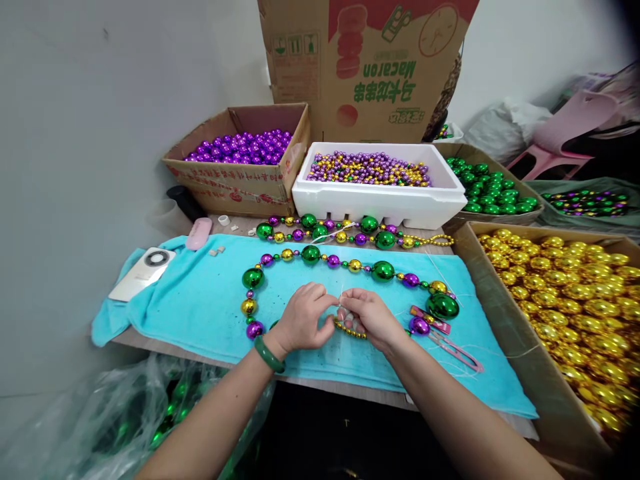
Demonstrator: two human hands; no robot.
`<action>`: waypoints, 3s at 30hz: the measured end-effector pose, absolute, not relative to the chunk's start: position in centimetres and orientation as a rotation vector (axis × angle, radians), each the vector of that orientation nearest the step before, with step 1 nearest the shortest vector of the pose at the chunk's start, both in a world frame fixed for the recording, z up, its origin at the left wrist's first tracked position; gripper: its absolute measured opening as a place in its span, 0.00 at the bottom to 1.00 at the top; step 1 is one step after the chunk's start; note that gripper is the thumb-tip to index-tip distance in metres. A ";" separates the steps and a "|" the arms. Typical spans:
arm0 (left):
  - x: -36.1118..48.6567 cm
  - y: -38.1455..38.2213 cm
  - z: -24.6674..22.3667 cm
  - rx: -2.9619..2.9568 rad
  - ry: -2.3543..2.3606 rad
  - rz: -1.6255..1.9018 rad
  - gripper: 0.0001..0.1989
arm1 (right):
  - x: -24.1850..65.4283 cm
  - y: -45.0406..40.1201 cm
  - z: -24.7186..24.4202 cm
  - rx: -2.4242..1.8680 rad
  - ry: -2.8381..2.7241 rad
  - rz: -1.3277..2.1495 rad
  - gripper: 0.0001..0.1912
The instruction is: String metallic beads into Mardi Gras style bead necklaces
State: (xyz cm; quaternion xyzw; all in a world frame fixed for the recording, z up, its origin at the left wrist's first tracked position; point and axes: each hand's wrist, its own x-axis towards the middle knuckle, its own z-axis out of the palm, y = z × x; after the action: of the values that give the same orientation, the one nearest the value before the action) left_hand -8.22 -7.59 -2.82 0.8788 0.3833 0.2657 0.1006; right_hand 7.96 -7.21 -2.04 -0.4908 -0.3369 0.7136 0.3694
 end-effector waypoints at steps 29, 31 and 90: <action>-5.9 -8.6 -5.6 1.836 1.434 1.237 0.13 | 7.4 -8.3 -2.8 -1.299 -0.791 1.730 0.13; -5.8 -8.8 -6.2 1.788 1.459 1.320 0.12 | 7.7 -8.4 -3.2 -1.294 -0.743 1.716 0.14; -5.9 -9.8 -8.6 1.521 1.305 0.986 0.11 | 10.0 -7.4 -7.9 -1.371 -0.813 1.742 0.16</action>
State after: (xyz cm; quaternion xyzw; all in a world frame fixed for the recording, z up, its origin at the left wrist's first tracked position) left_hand -5.95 -9.80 -8.56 0.6121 0.5250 0.3966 0.4386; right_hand 10.00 -7.36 -7.87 -0.5368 -0.3186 0.6824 0.3804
